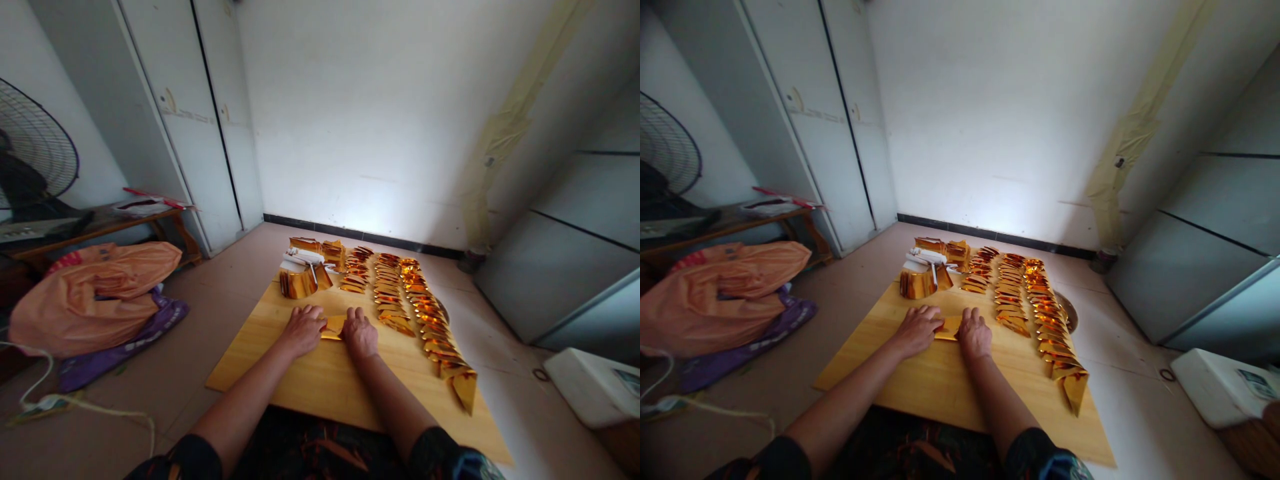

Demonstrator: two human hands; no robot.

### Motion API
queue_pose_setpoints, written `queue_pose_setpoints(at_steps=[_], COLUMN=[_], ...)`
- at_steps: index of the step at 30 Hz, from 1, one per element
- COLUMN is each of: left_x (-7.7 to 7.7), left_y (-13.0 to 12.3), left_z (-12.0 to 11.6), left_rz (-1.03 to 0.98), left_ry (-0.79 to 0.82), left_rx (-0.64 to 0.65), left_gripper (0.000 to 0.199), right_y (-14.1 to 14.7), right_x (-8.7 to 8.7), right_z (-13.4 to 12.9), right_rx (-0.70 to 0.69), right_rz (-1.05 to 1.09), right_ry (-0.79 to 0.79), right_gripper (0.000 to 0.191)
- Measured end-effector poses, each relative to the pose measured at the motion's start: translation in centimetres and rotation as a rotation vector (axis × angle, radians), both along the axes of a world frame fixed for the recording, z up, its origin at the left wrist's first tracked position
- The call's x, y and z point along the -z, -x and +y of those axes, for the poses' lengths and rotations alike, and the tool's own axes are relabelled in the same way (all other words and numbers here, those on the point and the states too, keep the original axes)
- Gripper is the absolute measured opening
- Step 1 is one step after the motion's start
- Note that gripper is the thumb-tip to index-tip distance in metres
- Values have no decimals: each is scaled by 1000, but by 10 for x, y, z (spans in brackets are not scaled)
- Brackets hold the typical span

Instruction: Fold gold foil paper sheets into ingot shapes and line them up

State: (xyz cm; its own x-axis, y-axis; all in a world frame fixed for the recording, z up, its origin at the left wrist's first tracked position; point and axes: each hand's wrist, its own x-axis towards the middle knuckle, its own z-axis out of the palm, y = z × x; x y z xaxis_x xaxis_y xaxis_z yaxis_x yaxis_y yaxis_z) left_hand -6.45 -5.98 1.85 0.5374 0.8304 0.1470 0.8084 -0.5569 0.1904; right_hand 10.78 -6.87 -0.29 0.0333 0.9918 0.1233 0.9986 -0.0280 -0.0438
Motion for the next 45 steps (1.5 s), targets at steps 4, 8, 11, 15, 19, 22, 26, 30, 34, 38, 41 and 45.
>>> queue_pose_setpoints(at_steps=[4,8,11,15,19,22,26,30,34,38,41,45], left_x=[-12,-7,2,11,14,17,21,23,23,26,29,31], left_y=[-10,-22,-25,-21,-20,-21,-24,-24,-21,-16,-12,-10], left_z=[-1,-3,-3,-2,-3,-7,-11,-10,-9,-7,-6,-6], left_rz=[22,39,18,-2,-25,-47,-49,-41,-46,-51,-37,-18], left_ry=[7,-19,-42,-69,-57,-39,-38,-46,-28,-10,-9,9], left_rx=[-37,-50,-63,-70,-117,-170,-208,-201,-203,-210,-206,-200], left_gripper=[29,23,20,22,26,32,35,32,33,37,40,42], right_y=[-3,-5,-7,-9,-11,-18,-25,-10,8,4,-2,4], right_x=[0,0,0,0,1,0,-7,-14,-15,-16,-19,-25], right_z=[1,1,-1,-3,-3,-5,-14,-21,-20,-18,-17,-17], right_rx=[-110,-93,-59,-27,-22,-2,-64,-195,-116,-17,-3,29], right_rz=[-9,-11,-10,4,25,67,216,364,324,277,281,278], right_ry=[6,17,14,33,25,6,-112,-87,113,164,206,220], right_gripper=[16,13,11,12,12,16,21,22,16,19,19,18])
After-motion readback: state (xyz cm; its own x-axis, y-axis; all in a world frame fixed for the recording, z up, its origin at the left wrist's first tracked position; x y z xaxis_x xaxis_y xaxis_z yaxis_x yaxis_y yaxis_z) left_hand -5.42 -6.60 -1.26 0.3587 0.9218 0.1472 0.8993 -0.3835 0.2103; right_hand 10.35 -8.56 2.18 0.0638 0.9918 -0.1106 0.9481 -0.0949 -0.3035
